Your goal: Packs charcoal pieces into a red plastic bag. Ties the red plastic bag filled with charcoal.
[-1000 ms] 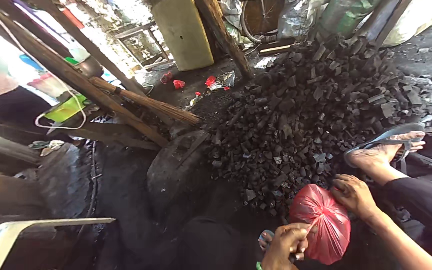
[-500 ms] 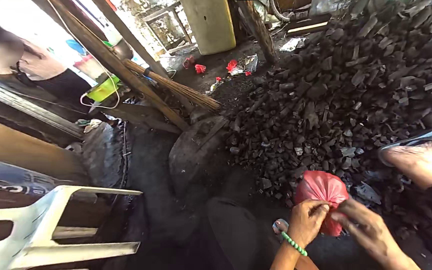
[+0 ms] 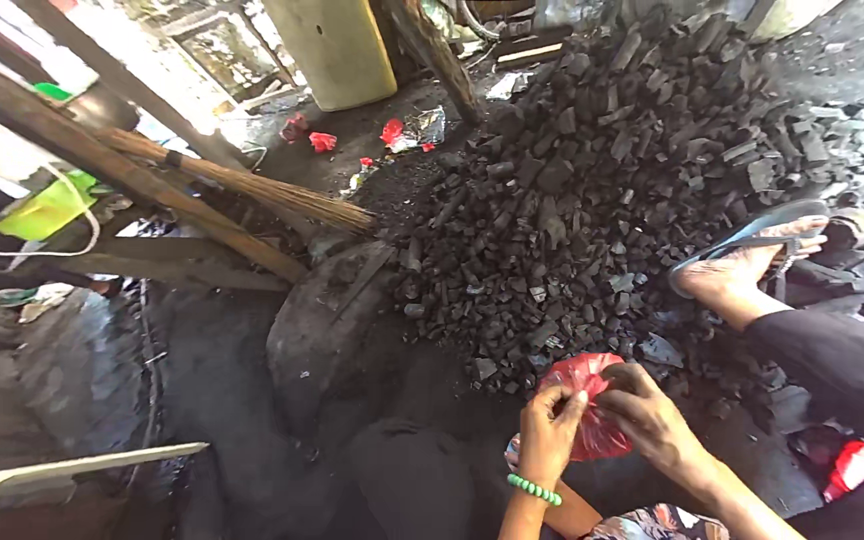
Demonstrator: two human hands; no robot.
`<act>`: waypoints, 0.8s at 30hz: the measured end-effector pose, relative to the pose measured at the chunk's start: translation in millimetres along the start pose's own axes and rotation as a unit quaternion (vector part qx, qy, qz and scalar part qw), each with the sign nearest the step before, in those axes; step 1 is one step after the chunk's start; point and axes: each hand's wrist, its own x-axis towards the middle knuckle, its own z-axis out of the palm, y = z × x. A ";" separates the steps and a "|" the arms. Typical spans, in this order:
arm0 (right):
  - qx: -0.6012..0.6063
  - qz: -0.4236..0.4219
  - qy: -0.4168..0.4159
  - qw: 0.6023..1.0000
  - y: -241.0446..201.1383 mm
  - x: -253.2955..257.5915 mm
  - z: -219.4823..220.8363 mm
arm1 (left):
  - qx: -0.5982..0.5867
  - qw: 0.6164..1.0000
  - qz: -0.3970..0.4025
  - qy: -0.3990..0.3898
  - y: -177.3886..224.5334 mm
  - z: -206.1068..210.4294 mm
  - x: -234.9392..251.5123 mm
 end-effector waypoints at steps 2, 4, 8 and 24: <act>-0.069 -0.054 -0.007 0.996 -2.1 -1.6 1.9 | 0.084 0.996 0.023 0.006 1.2 -1.7 0.3; -0.059 -0.042 -0.039 0.997 -1.3 -0.9 -0.9 | 0.119 0.990 0.068 0.015 -1.1 -0.5 -2.1; 0.039 0.044 -0.089 0.994 7.6 2.6 -6.9 | 0.172 0.971 0.165 0.026 -9.7 7.6 -5.1; 0.082 0.096 0.015 0.992 7.3 22.0 -23.2 | -0.001 0.995 0.100 -0.028 4.3 35.8 -19.6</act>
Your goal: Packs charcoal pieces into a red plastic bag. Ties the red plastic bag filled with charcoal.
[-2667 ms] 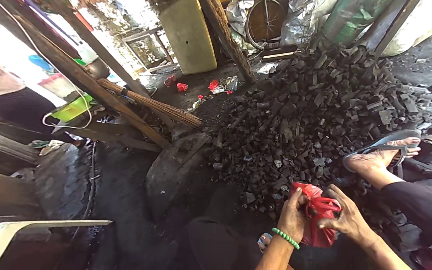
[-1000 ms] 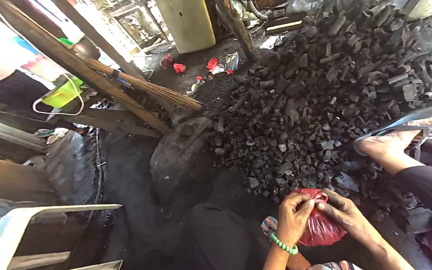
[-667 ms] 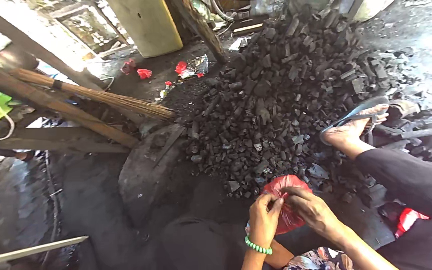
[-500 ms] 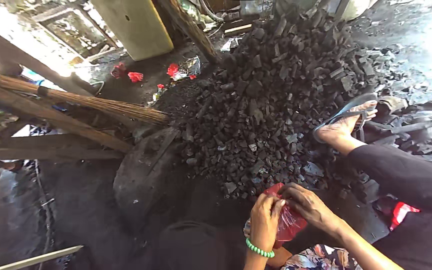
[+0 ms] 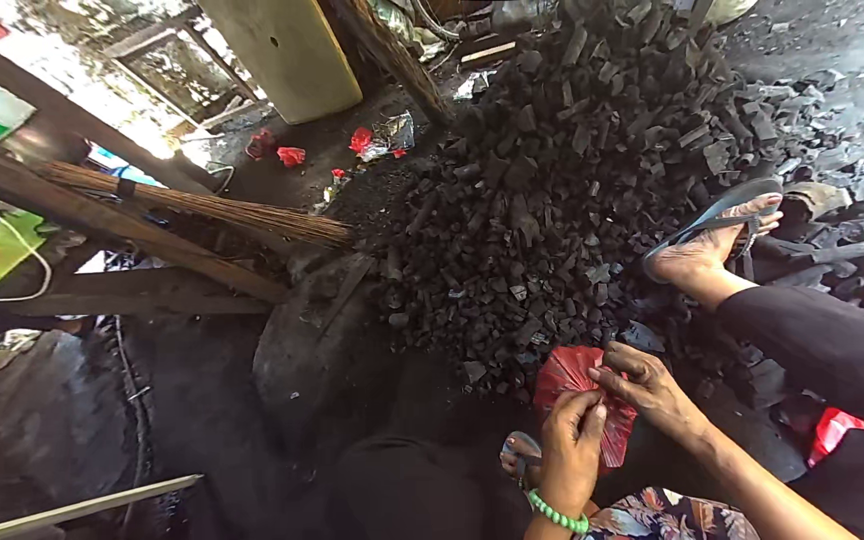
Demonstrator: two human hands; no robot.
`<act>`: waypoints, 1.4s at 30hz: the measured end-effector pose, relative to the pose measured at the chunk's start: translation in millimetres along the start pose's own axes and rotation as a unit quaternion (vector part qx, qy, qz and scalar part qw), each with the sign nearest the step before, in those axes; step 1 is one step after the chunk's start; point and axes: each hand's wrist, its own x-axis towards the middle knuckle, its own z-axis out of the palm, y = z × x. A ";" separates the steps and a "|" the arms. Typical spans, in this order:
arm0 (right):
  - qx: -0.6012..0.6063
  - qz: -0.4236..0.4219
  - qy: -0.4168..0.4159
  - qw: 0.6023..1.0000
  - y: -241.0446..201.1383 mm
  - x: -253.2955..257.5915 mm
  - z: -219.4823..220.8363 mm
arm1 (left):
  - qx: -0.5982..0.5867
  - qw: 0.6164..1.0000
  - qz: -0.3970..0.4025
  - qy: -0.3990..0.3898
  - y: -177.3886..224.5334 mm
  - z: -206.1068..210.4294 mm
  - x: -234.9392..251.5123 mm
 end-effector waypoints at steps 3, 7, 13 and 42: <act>-0.213 -0.156 0.031 0.964 5.5 5.2 9.0 | 0.266 0.958 0.107 0.014 9.4 -7.1 0.9; -0.324 -0.181 0.014 0.928 21.8 3.1 -11.2 | 0.316 0.947 0.027 -0.059 0.6 -35.2 -1.7; -0.245 0.026 0.003 0.969 56.4 -0.3 -9.8 | 0.179 0.982 -0.046 -0.051 -6.0 -53.9 13.9; -0.224 0.751 0.268 0.560 188.5 -105.6 -84.9 | -0.224 0.910 -0.090 0.338 -45.6 -178.7 47.6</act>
